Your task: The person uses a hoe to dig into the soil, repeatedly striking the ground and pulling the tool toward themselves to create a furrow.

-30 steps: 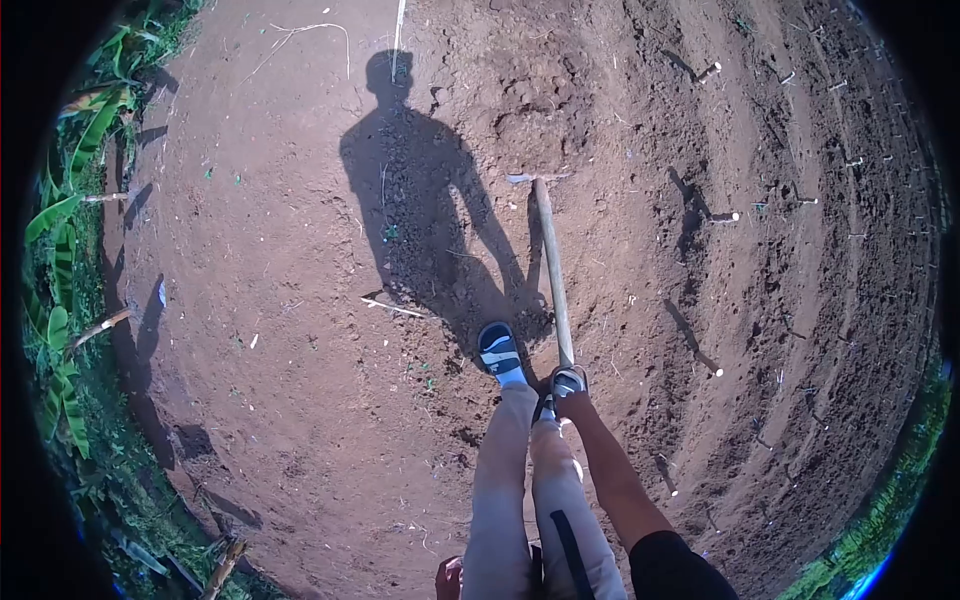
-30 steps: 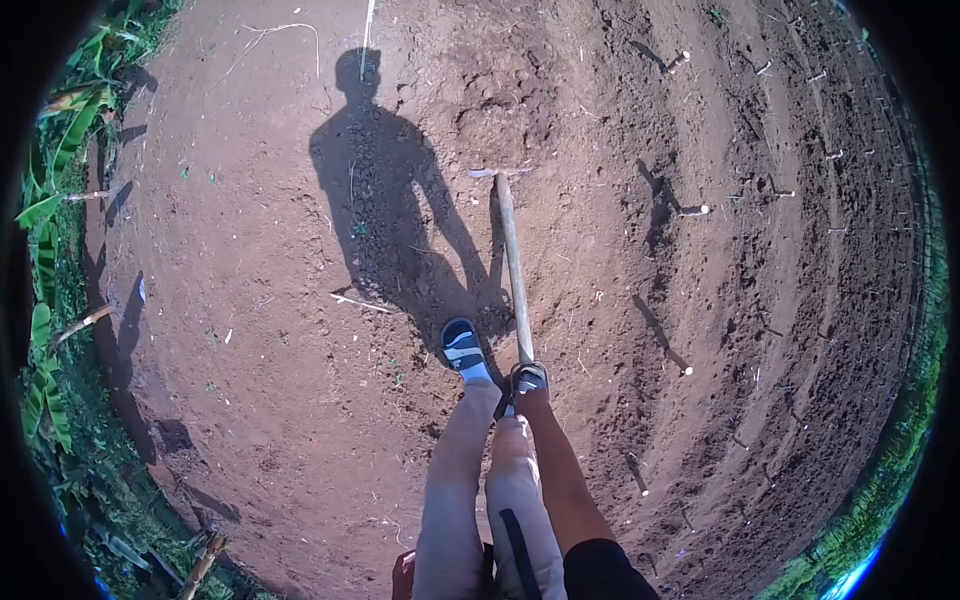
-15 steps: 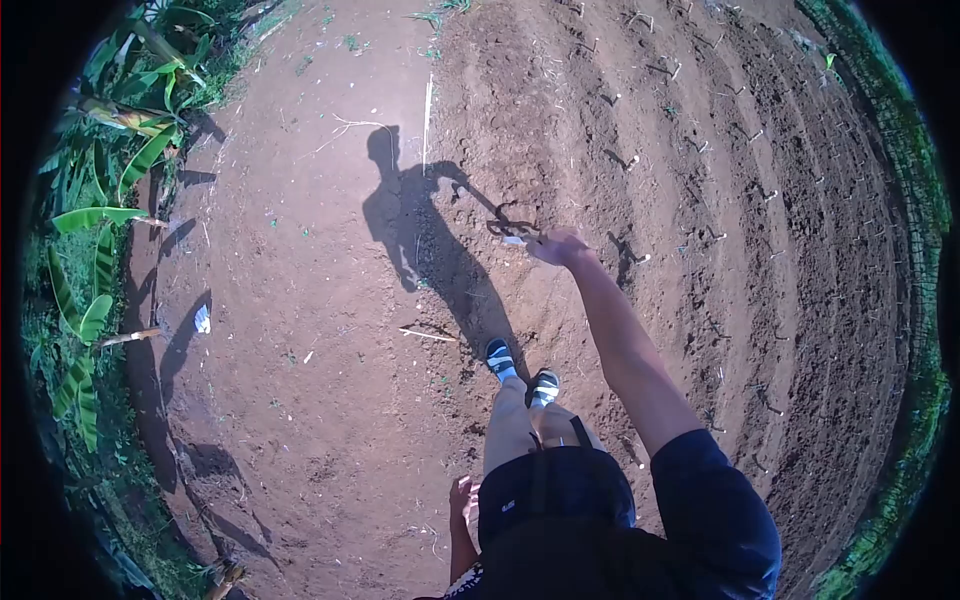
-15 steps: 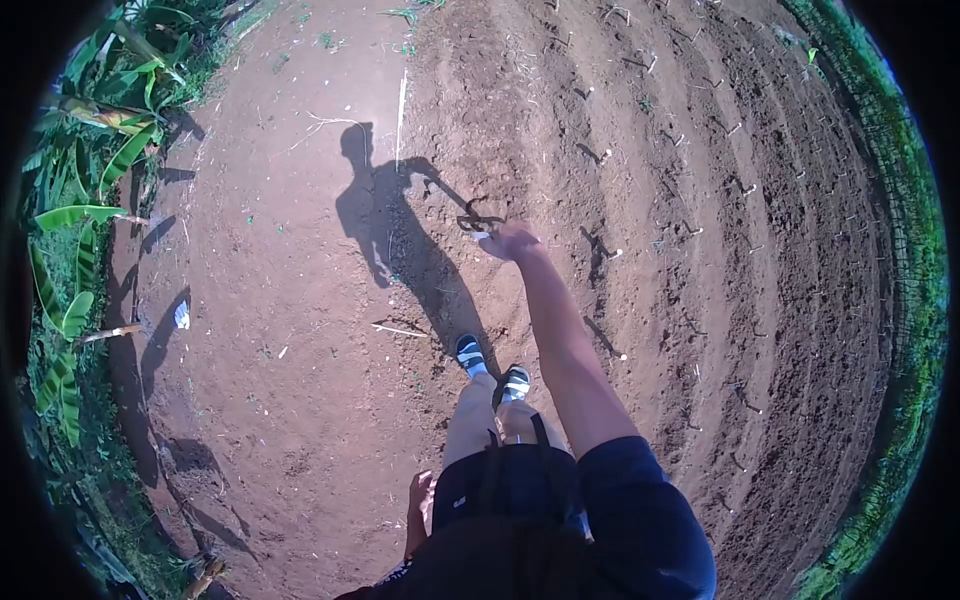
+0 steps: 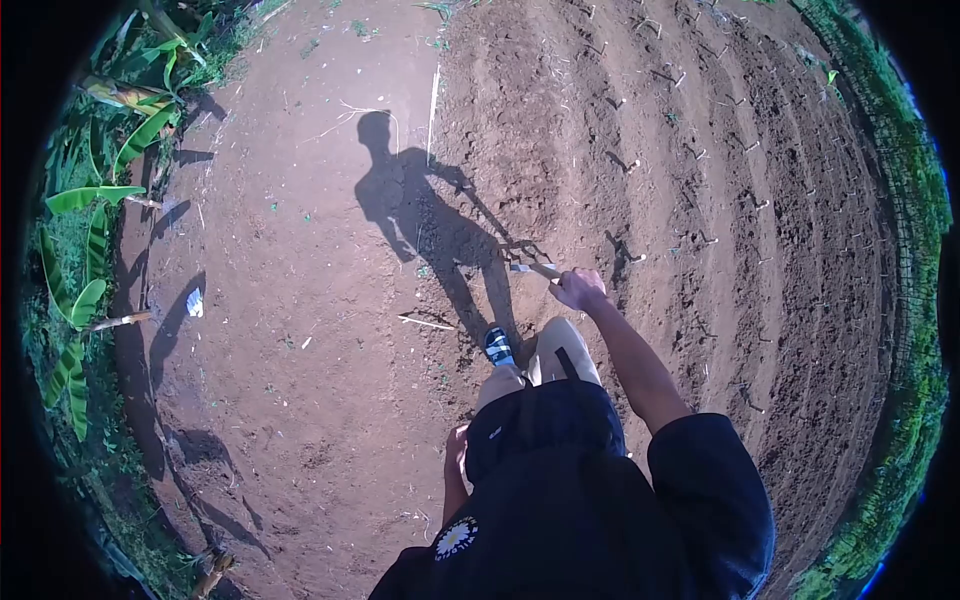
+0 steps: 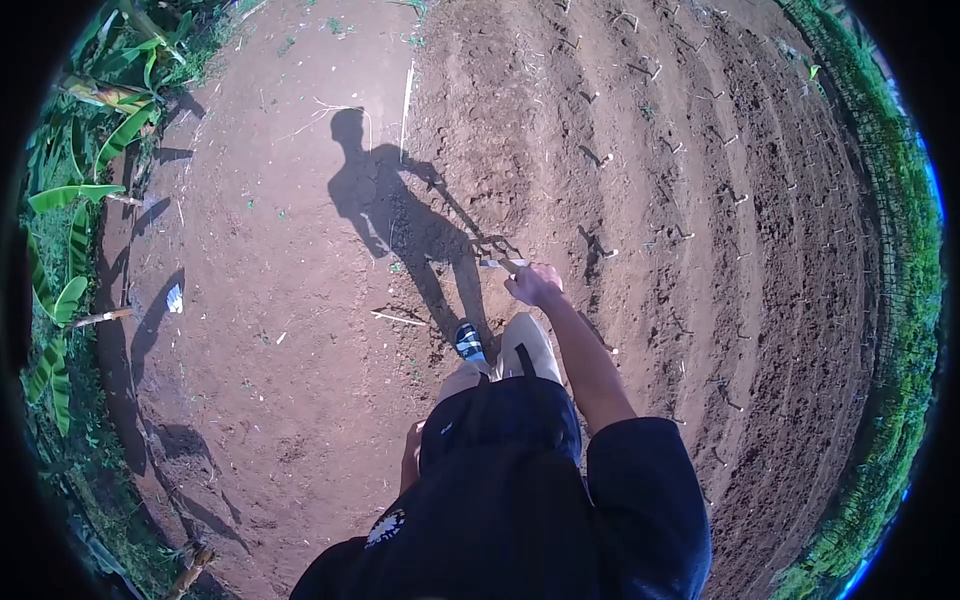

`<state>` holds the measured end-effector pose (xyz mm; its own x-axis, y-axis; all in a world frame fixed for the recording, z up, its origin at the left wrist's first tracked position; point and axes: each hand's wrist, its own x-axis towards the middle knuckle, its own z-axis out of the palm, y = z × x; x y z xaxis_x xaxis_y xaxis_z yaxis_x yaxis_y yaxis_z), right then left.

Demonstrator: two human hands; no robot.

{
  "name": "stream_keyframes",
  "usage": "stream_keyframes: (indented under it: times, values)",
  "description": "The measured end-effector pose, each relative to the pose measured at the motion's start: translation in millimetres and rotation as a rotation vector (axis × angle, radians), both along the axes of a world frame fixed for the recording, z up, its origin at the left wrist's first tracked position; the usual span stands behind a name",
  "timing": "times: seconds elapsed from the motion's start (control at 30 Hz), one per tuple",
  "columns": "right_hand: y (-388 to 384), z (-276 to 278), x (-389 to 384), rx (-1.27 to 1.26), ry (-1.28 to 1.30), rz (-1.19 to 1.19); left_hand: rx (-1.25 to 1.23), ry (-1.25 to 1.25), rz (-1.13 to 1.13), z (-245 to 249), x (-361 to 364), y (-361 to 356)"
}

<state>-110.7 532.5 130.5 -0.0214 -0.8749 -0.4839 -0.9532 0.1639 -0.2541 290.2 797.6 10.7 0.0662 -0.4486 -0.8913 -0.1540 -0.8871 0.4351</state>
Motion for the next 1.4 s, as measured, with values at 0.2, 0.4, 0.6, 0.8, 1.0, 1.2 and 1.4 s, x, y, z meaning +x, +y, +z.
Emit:
stream_keyframes:
  times: [0.2,0.4,0.6,0.8,1.0,1.2,1.4]
  values:
    - [4,0,-3,0.028,-0.053,-0.032,0.078,-0.002,0.037,24,-6,-54]
    - [-39,22,-17,-0.034,-0.103,0.054,0.050,-0.030,0.086,34,-32,-109]
    - [-41,-8,-24,-0.125,-0.058,0.142,-0.079,-0.059,-0.048,36,-85,-164]
    - [-46,1,-29,-0.094,-0.104,0.139,-0.252,0.124,0.055,45,-122,-202]
    - [-43,-5,-36,-0.221,-0.170,0.092,-0.200,0.063,-0.060,66,-151,-232]
    - [-4,-15,-43,-0.312,-0.204,0.072,-0.169,0.007,-0.166,79,-164,-267]
    - [3,-15,-69,-0.336,-0.183,0.069,-0.138,-0.023,-0.258,61,-177,-281]
